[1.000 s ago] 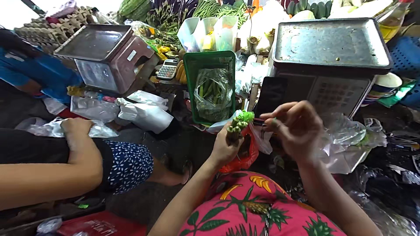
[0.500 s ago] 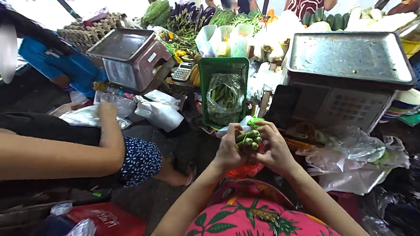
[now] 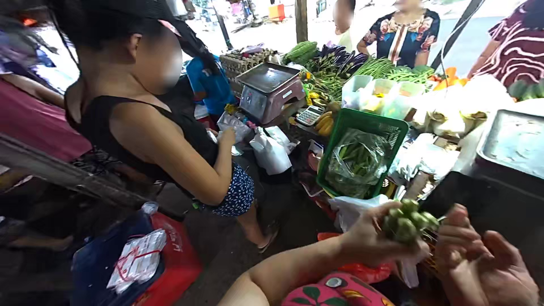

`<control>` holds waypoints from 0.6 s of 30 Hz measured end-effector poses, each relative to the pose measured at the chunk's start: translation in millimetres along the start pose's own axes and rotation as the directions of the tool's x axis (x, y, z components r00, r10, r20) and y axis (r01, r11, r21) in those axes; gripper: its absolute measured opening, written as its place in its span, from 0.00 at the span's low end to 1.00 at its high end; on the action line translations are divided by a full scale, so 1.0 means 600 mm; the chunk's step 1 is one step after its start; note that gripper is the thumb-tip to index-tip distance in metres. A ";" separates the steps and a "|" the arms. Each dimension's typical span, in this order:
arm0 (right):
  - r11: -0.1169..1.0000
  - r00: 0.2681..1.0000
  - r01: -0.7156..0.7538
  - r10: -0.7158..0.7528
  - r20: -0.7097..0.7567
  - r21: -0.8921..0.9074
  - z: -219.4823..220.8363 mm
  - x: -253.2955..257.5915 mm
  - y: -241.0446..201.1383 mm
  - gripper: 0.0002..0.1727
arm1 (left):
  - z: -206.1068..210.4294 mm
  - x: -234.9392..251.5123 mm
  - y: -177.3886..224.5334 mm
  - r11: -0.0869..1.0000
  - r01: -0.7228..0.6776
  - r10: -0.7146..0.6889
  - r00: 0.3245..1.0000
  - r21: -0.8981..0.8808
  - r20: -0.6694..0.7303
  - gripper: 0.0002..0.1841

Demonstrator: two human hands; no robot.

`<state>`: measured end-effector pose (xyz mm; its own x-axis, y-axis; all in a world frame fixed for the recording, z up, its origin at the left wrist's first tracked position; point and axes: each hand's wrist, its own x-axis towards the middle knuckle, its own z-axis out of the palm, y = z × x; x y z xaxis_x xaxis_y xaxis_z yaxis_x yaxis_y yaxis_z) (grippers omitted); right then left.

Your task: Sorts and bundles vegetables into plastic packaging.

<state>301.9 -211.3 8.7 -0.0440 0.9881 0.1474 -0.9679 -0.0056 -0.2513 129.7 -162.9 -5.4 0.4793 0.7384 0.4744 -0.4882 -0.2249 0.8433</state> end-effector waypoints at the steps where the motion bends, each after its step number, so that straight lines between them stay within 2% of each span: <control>1: 0.990 0.993 0.049 -0.063 -0.102 -0.133 0.000 0.005 0.015 0.23 | 0.003 0.004 0.000 0.988 -0.108 0.102 0.992 0.107 0.068 0.25; 3: 0.876 0.969 0.064 -0.170 -0.181 -0.478 -0.014 0.011 0.037 0.24 | -0.004 0.010 -0.004 0.947 -0.206 0.171 0.973 0.248 0.155 0.26; 4: 0.814 0.965 0.080 -0.209 -0.161 -0.575 -0.028 0.012 0.041 0.20 | -0.013 0.011 -0.006 0.934 -0.185 0.140 0.977 0.305 0.163 0.27; 5: 0.760 0.968 0.103 -0.224 -0.110 -0.641 -0.043 0.012 0.041 0.18 | -0.023 0.010 -0.006 0.925 -0.111 0.061 0.987 0.362 0.148 0.27; 6: 0.694 0.974 0.127 -0.223 -0.044 -0.708 -0.057 0.011 0.040 0.23 | -0.032 0.010 -0.003 0.908 0.002 -0.055 0.992 0.418 0.114 0.26; 7: 0.609 0.978 0.159 -0.202 0.042 -0.777 -0.068 0.007 0.040 0.32 | -0.040 0.010 -0.001 0.867 0.123 -0.176 0.982 0.483 0.068 0.26; 8: 0.487 0.977 0.204 -0.158 0.145 -0.849 -0.077 0.002 0.039 0.40 | -0.045 0.011 -0.001 0.799 0.213 -0.281 0.959 0.562 0.035 0.26; 10: 0.149 0.963 0.266 -0.076 0.257 -0.953 -0.085 -0.002 0.045 0.48 | -0.040 0.014 0.007 0.580 0.272 -0.444 0.896 0.768 0.018 0.30; 11: 0.005 0.965 0.245 -0.096 0.244 -0.969 -0.088 -0.002 0.053 0.47 | -0.030 0.013 0.012 0.442 0.276 -0.511 0.860 0.854 -0.013 0.32; 12: -0.075 0.969 0.202 -0.131 0.210 -0.977 -0.093 -0.001 0.060 0.41 | -0.020 0.009 0.012 0.335 0.265 -0.541 0.840 0.904 -0.046 0.32; 13: -0.062 0.973 0.170 -0.147 0.177 -0.984 -0.097 0.001 0.061 0.33 | -0.018 0.007 0.008 0.297 0.271 -0.564 0.824 0.915 -0.061 0.32; 14: 0.010 0.977 0.161 -0.145 0.158 -0.987 -0.100 0.003 0.060 0.26 | -0.021 0.003 0.001 0.336 0.280 -0.569 0.821 0.899 -0.043 0.34; 16: 0.149 0.974 0.178 -0.168 0.152 -0.973 -0.110 0.004 0.055 0.17 | -0.038 -0.007 -0.012 0.569 0.298 -0.526 0.848 0.767 0.061 0.39; 18: 0.328 0.967 0.190 -0.228 0.118 -0.925 -0.124 -0.001 0.036 0.15 | -0.063 -0.015 -0.028 0.816 0.336 -0.456 0.875 0.471 0.165 0.40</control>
<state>299.5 -200.9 -68.0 0.1486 0.9382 0.3126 -0.0971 0.3284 -0.9395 106.0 -141.9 -33.4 0.7618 0.6437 0.0725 0.1063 -0.2346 0.9663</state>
